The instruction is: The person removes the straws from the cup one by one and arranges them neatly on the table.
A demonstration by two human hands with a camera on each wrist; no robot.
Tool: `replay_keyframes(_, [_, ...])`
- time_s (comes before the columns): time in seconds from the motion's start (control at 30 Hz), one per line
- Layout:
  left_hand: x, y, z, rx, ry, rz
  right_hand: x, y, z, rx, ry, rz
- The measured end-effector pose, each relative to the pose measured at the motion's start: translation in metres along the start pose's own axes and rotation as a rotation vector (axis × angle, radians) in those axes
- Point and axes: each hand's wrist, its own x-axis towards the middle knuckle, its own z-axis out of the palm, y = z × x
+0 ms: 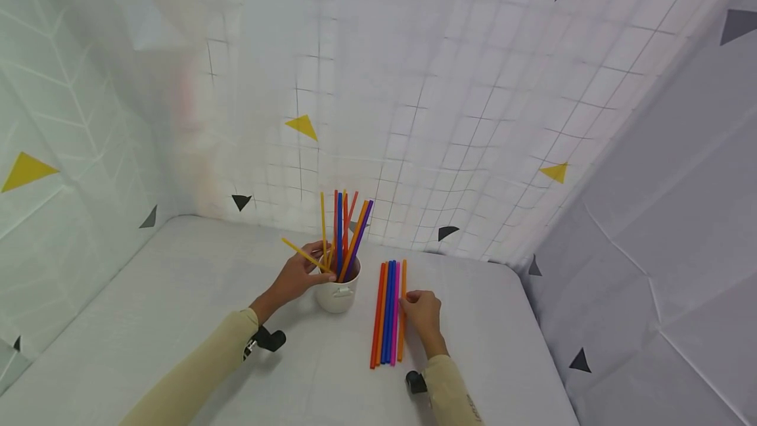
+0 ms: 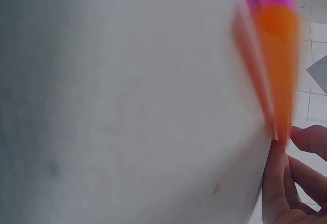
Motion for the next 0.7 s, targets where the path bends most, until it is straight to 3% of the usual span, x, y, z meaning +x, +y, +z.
replay_keyframes(0.17, [0.0003,0.0011,-0.0006,0.012,-0.005,-0.012,-0.0005,0.0011,-0.0002,0.005,0.01,-0.04])
replay_keyframes(0.7, [0.0004,-0.0012,0.0003,0.016,0.001,0.001,-0.0006,-0.0026,-0.0018,0.012,-0.022,0.015])
